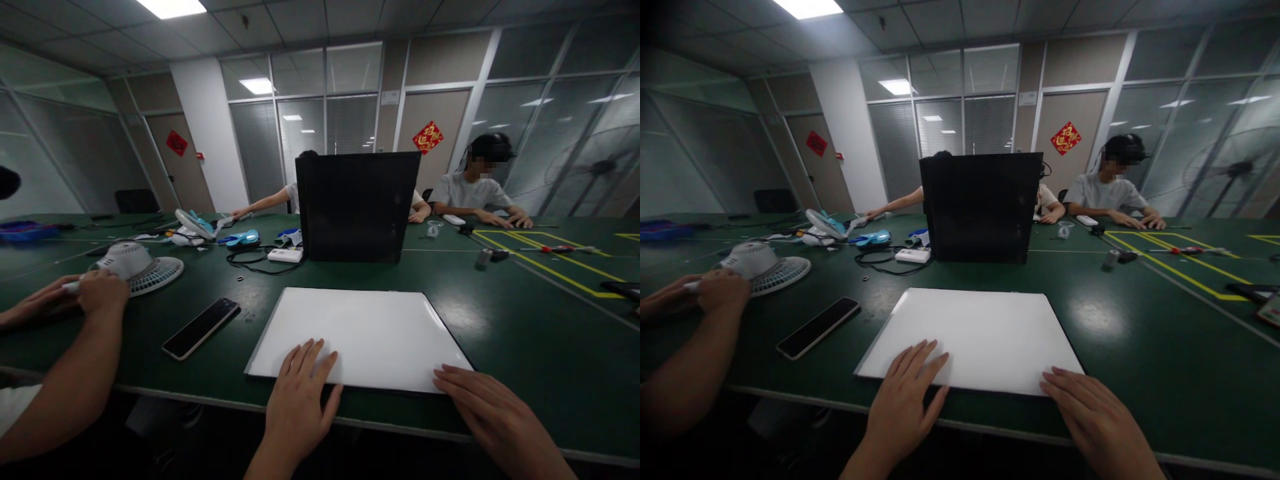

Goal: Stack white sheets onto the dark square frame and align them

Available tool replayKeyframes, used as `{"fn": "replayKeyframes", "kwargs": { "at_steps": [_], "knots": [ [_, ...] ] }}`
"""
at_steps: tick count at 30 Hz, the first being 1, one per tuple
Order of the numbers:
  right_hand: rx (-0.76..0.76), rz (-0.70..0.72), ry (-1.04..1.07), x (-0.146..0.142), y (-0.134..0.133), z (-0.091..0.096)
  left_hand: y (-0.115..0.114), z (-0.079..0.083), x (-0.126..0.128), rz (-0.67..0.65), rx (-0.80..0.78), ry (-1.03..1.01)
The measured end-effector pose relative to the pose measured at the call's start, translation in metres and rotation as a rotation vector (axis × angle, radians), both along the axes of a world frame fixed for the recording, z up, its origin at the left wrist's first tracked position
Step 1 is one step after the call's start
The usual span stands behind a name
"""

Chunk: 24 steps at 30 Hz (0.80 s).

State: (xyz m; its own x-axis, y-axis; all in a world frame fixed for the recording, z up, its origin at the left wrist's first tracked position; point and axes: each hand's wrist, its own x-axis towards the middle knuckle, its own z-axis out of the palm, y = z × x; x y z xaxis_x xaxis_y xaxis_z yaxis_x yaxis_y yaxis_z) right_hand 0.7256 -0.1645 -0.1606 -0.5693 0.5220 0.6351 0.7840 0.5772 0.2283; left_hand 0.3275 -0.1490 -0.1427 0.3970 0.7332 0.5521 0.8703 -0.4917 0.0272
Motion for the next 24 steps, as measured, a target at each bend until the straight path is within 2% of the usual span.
{"fn": "replayKeyframes", "kwargs": {
  "at_steps": [6, 24],
  "knots": [
    [-0.001, -0.04, -0.027, 0.008, 0.001, -0.007, -0.001, 0.001, 0.003, 0.012, -0.042, -0.054],
    [-0.064, -0.078, 0.04, -0.001, -0.004, -0.009, -0.001, 0.005, 0.003, 0.004, -0.107, -0.054]
  ]
}}
